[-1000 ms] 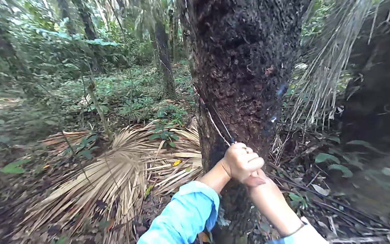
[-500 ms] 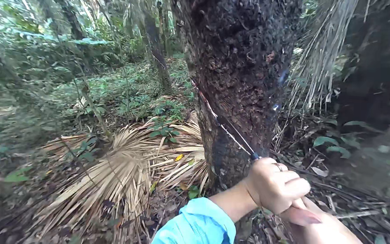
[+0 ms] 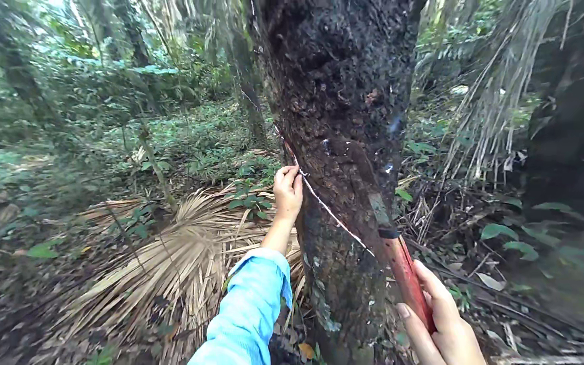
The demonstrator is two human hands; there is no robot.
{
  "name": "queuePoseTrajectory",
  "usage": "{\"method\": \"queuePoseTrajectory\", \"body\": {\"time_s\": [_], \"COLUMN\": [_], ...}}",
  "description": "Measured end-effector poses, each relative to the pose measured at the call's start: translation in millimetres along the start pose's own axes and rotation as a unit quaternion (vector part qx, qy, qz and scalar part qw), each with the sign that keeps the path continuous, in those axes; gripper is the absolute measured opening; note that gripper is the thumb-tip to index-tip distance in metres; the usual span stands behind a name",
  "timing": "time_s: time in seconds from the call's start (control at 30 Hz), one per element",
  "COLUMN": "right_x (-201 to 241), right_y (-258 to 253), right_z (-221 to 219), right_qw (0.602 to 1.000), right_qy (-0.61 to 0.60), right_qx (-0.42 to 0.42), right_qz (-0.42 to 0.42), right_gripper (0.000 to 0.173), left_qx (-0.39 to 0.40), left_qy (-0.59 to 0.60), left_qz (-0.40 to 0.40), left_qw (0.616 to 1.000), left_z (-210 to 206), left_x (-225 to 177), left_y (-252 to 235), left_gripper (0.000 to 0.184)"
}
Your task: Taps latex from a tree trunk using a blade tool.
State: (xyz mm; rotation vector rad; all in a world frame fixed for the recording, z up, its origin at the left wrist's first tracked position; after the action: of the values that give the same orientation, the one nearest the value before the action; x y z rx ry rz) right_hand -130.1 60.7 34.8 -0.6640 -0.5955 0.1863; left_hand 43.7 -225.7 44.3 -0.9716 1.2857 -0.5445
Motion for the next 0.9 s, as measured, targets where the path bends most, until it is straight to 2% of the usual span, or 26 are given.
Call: {"method": "queuePoseTrajectory", "body": {"time_s": [0.07, 0.1, 0.17, 0.23, 0.27, 0.33, 0.37, 0.4, 0.47, 0.57, 0.67, 0.77, 0.83, 0.9], "right_x": [-19, -30, -58, -84, -91, -97, -99, -102, -110, -119, -123, -122, -120, -115], "right_y": [2, 2, -2, -6, -7, -7, -5, -3, 1, 5, 3, -4, -13, -29], "right_z": [7, 11, 12, 7, 6, 10, 14, 17, 22, 22, 15, 6, -2, -13], "right_qw": [0.998, 0.994, 0.982, 0.964, 0.953, 0.93, 0.922, 0.917, 0.914, 0.916, 0.911, 0.901, 0.894, 0.886], "right_qy": [-0.055, -0.084, -0.146, -0.216, -0.254, -0.319, -0.339, -0.352, -0.363, -0.367, -0.38, -0.403, -0.418, -0.443], "right_qx": [-0.009, -0.01, -0.034, -0.061, -0.068, -0.063, -0.055, -0.046, -0.029, -0.016, -0.021, -0.044, -0.064, -0.078], "right_qz": [-0.042, -0.069, -0.118, -0.141, -0.149, -0.173, -0.18, -0.185, -0.178, -0.16, -0.158, -0.152, -0.15, -0.115], "right_gripper": [0.067, 0.066, 0.051, 0.033, 0.028, 0.025, 0.025, 0.026, 0.026, 0.027, 0.026, 0.022, 0.022, 0.024], "left_qx": [-0.031, -0.039, -0.047, -0.049, -0.038, 0.019, 0.045, 0.052, 0.024, -0.021, 0.001, 0.016, 0.014, 0.016], "left_qy": [-0.002, 0.008, 0.044, 0.053, 0.041, 0.017, 0.004, -0.013, -0.065, -0.146, -0.197, -0.14, -0.057, 0.057], "left_qz": [-0.017, -0.021, -0.039, -0.053, -0.027, 0.065, 0.084, 0.08, 0.035, -0.025, 0.047, 0.128, 0.119, 0.084], "left_qw": [0.999, 0.999, 0.997, 0.996, 0.998, 0.998, 0.995, 0.995, 0.997, 0.989, 0.979, 0.982, 0.991, 0.995], "left_z": [-2, -2, -7, -12, -12, -6, -4, -3, -3, -4, -4, 1, 2, -13], "left_x": [-2, -6, -24, -36, -35, -26, -21, -18, -16, -18, -23, -33, -61, -106], "left_y": [-2, 0, 6, 14, 18, 17, 12, 8, 2, -5, -11, -4, 15, 48], "left_gripper": [0.018, 0.019, 0.026, 0.023, 0.026, 0.064, 0.073, 0.066, 0.038, 0.019, 0.021, 0.032, 0.037, 0.03]}}
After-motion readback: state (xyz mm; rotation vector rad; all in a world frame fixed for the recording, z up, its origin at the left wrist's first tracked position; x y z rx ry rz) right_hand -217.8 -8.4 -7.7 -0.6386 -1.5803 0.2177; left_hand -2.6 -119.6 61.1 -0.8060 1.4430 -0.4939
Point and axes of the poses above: each hand's wrist, its own y-axis away from the middle knuckle, its own z-axis out of the back of the hand, x = y × z, the point moved 2 cm from there along -y, towards the middle knuckle, and after that the axes turned 6 degrees about y, right-handed, at the moved point
